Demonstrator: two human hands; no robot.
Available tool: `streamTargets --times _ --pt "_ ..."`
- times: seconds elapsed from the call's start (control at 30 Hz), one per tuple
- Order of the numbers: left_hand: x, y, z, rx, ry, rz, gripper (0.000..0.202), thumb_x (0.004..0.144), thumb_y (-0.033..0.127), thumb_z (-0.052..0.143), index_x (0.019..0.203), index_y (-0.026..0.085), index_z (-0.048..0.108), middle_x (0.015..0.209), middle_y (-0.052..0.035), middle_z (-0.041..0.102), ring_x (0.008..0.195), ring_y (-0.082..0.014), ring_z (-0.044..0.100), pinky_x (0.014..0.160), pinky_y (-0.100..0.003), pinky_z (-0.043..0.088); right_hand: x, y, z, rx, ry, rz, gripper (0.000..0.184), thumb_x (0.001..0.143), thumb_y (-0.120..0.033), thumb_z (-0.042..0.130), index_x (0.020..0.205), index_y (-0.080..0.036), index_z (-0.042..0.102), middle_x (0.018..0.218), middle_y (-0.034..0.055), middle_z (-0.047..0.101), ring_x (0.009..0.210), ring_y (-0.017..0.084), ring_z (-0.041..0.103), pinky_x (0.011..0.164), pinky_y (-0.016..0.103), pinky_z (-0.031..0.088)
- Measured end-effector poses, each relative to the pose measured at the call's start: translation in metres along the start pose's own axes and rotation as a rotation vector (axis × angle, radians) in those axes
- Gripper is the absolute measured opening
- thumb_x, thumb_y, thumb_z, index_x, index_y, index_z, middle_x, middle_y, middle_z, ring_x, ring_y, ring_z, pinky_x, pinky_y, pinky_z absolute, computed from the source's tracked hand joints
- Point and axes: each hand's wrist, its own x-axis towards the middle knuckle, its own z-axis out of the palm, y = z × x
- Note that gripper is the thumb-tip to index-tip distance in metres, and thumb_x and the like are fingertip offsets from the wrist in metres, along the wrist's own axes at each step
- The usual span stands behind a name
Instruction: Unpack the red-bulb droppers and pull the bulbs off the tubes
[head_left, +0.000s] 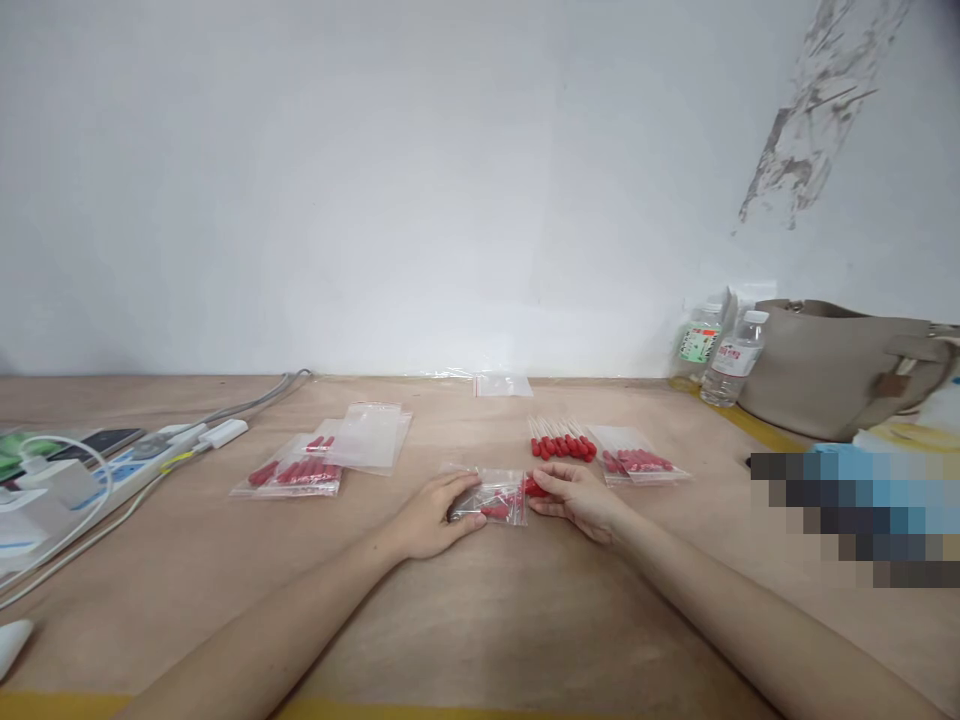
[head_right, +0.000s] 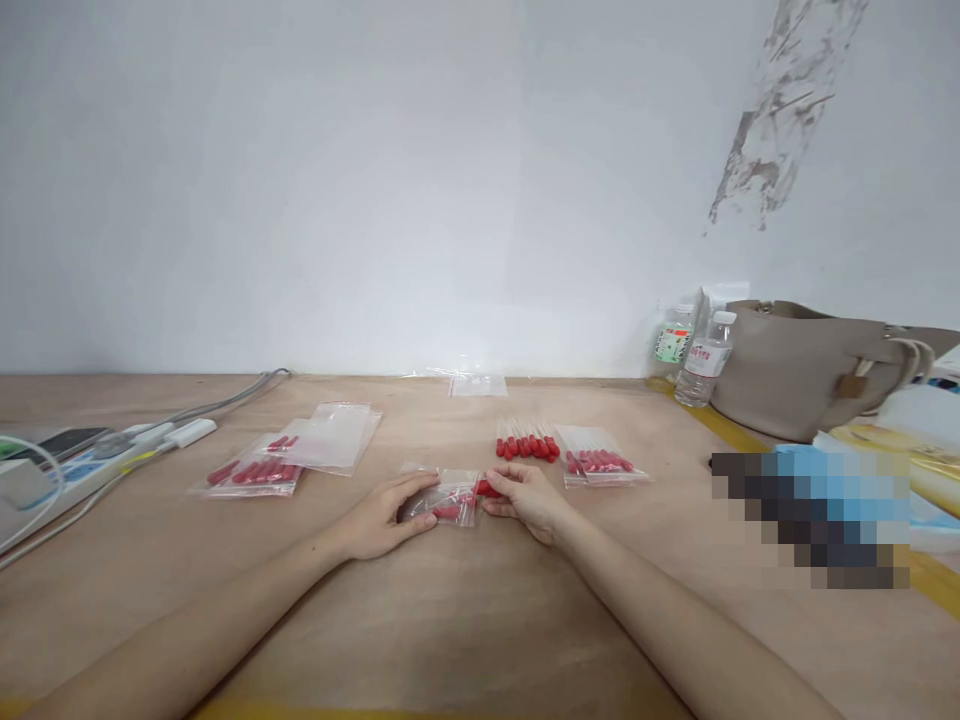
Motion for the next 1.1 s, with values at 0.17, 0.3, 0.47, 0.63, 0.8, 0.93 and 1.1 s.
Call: streamTargets --times 0.17,0.3,0.47,0.63,0.8,0.93,1.1 --pt "-0.001 -0.008 -0.006 0.02 0.006 -0.029 0.053 0.077 0.05 0.048 0.121 0.02 0.045 0.127 -0.008 0.045 0.116 -0.0214 0.042 0.098 -0.038 0.034 -0.004 -0.028 -0.019 -0.243 0.063 -0.147 0.026 0.063 -0.035 0.068 0.079 -0.016 0.059 0.077 0.0044 0.065 0.064 0.011 0.06 0.06 0.023 0.051" --pt "-0.002 -0.015 -0.012 0.034 0.025 -0.078 0.053 0.077 0.051 0.047 0.121 0.02 0.045 0.126 -0.0078 0.046 0.116 -0.0216 0.042 0.098 -0.037 0.034 -0.007 -0.057 -0.04 -0.445 0.318 -0.453 0.034 0.068 -0.045 0.06 0.089 -0.017 0.058 0.081 0.0052 0.065 0.068 0.014 0.06 0.062 0.027 0.05" --pt "-0.002 -0.016 -0.012 0.045 0.047 -0.075 0.052 0.077 0.05 0.047 0.12 0.021 0.046 0.126 -0.0071 0.047 0.116 -0.0223 0.042 0.097 -0.037 0.034 0.013 -0.053 -0.038 -0.994 0.508 -0.927 0.027 0.08 -0.038 0.047 0.097 -0.02 0.058 0.095 0.0073 0.06 0.085 0.018 0.056 0.077 0.033 0.045" --pt "-0.002 -0.017 -0.01 0.052 0.041 -0.067 0.051 0.078 0.049 0.048 0.121 0.021 0.046 0.126 -0.0076 0.046 0.116 -0.0222 0.042 0.097 -0.038 0.034 0.04 -0.031 -0.027 -1.489 0.387 -0.959 0.026 0.085 -0.022 0.037 0.102 -0.019 0.057 0.099 0.0084 0.057 0.091 0.019 0.051 0.079 0.031 0.04" --pt "-0.002 -0.019 -0.01 0.041 0.045 -0.056 0.05 0.078 0.047 0.049 0.12 0.021 0.046 0.126 -0.0076 0.047 0.115 -0.0219 0.043 0.097 -0.039 0.034 0.046 -0.022 -0.027 -1.714 0.407 -0.884 0.025 0.085 -0.023 0.039 0.102 -0.019 0.058 0.094 0.0087 0.059 0.088 0.02 0.049 0.076 0.031 0.035" --pt "-0.002 -0.019 -0.01 0.031 0.049 -0.067 0.049 0.077 0.046 0.05 0.12 0.022 0.047 0.126 -0.0068 0.046 0.115 -0.0225 0.042 0.097 -0.04 0.034 0.046 -0.018 -0.028 -1.72 0.45 -0.859 0.025 0.084 -0.03 0.044 0.103 -0.021 0.057 0.095 0.0076 0.06 0.09 0.021 0.048 0.076 0.031 0.032" --pt "-0.002 -0.017 -0.011 0.029 0.042 -0.077 0.049 0.077 0.047 0.049 0.12 0.021 0.047 0.126 -0.007 0.046 0.115 -0.0229 0.042 0.098 -0.039 0.034 0.047 -0.015 -0.024 -1.711 0.509 -0.815 0.025 0.081 -0.036 0.047 0.099 -0.022 0.058 0.093 0.0073 0.062 0.092 0.022 0.048 0.074 0.033 0.029"
